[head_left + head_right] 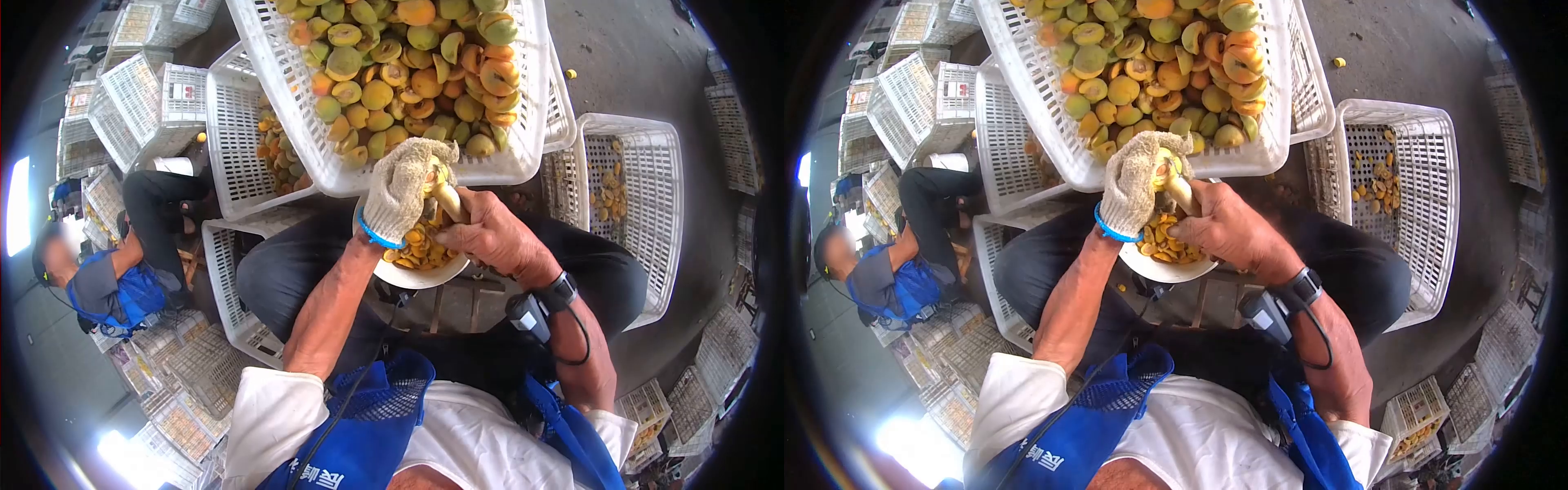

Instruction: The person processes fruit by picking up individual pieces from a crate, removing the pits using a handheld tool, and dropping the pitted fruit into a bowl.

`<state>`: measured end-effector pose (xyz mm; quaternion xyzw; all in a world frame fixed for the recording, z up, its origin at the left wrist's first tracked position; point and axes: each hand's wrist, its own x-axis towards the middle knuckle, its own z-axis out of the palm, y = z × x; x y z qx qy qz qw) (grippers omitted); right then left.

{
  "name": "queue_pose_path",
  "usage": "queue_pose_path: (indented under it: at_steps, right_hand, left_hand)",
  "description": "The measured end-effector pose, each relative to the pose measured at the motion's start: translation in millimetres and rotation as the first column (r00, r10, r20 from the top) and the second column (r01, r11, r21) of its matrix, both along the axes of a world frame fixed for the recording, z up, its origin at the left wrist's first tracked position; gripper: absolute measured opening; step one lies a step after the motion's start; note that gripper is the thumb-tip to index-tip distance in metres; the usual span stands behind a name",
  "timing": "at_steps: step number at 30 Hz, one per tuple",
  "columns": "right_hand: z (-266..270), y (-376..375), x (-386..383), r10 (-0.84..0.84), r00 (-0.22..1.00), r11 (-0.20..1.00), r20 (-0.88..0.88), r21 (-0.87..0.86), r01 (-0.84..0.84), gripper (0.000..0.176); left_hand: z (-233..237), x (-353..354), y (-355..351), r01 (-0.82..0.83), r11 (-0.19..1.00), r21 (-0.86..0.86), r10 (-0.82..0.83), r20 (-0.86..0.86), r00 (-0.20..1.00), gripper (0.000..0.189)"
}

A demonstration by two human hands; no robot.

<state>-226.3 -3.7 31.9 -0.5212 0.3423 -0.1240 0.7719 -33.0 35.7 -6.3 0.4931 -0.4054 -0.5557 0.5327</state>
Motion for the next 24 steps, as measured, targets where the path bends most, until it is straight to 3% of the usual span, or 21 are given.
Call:
queue_pose_path:
  at_steps: [3, 5, 6, 8, 9, 12, 14, 15, 17, 18, 19, 20, 21, 22, 24]
  right_hand:
    - [-1, -2, 2, 0.061, 0.995, 0.998, -0.077, 0.030, -0.059, 0.020]
    - [-18, 5, 8, -0.002, 0.971, 0.917, -0.241, -0.387, -0.094, 0.020]
    - [-17, 6, 8, -0.002, 0.971, 0.917, -0.240, -0.388, -0.094, 0.020]
    - [-11, 7, 6, 0.024, 0.901, 0.846, -0.433, -0.472, -0.249, 0.022]
    - [-10, 8, 5, 0.025, 0.901, 0.846, -0.433, -0.472, -0.250, 0.022]
    - [-10, 11, 4, 0.022, 0.913, 0.824, -0.408, -0.509, -0.248, 0.025]
    - [-15, 14, 4, -0.016, 0.947, 0.870, -0.322, -0.471, -0.146, 0.026]
    - [-17, 16, 5, -0.014, 0.947, 0.869, -0.321, -0.472, -0.148, 0.026]
    - [-18, 20, 10, -0.074, 0.910, 0.843, -0.407, -0.513, -0.161, 0.028]
    - [-18, 19, 11, -0.074, 0.911, 0.842, -0.405, -0.516, -0.161, 0.028]
    - [-18, 18, 12, -0.084, 0.926, 0.857, -0.368, -0.501, -0.121, 0.028]
    - [-19, 18, 14, -0.096, 0.939, 0.872, -0.330, -0.482, -0.080, 0.027]
    - [-17, 16, 14, -0.098, 0.940, 0.872, -0.326, -0.484, -0.077, 0.027]
    - [-14, 13, 14, -0.099, 0.966, 0.889, -0.238, -0.457, -0.022, 0.027]
    - [-12, 12, 15, -0.105, 0.983, 0.906, -0.149, -0.421, 0.033, 0.028]
  left_hand:
    - [-19, 3, 6, -0.046, 0.998, 0.036, 0.043, 0.067, 0.997, 0.045]
    - [-31, 7, 6, -0.098, 0.990, 0.101, 0.049, 0.408, 0.912, 0.042]
    - [-31, 11, 4, -0.098, 0.990, 0.100, 0.049, 0.409, 0.911, 0.042]
    - [-26, 19, 1, 0.104, 0.994, -0.012, -0.087, 0.467, 0.880, 0.035]
    - [-25, 20, 2, 0.103, 0.995, -0.012, -0.086, 0.467, 0.880, 0.035]
    - [-17, 24, 4, 0.100, 0.987, 0.128, -0.142, 0.380, 0.914, 0.031]
    - [-11, 31, 1, 0.352, 0.936, 0.027, -0.315, 0.515, 0.797, 0.046]
    - [-14, 34, 0, 0.350, 0.937, 0.026, -0.312, 0.516, 0.798, 0.046]
    - [-15, 35, -4, 0.457, 0.854, -0.248, -0.036, 0.849, 0.527, 0.041]
    - [-10, 31, -6, 0.456, 0.854, -0.249, -0.033, 0.850, 0.526, 0.041]
    - [-5, 23, -6, 0.236, 0.964, -0.120, -0.158, 0.455, 0.876, 0.040]
    - [3, 15, -6, 0.105, 0.986, 0.127, -0.096, -0.071, 0.993, 0.045]
    - [3, 8, -6, 0.029, 0.986, 0.166, 0.003, -0.189, 0.982, 0.049]
    - [4, 6, -7, 0.028, 0.986, 0.166, 0.003, -0.185, 0.983, 0.049]
    - [6, 1, -8, -0.045, 0.994, 0.101, 0.045, 0.005, 0.999, 0.050]
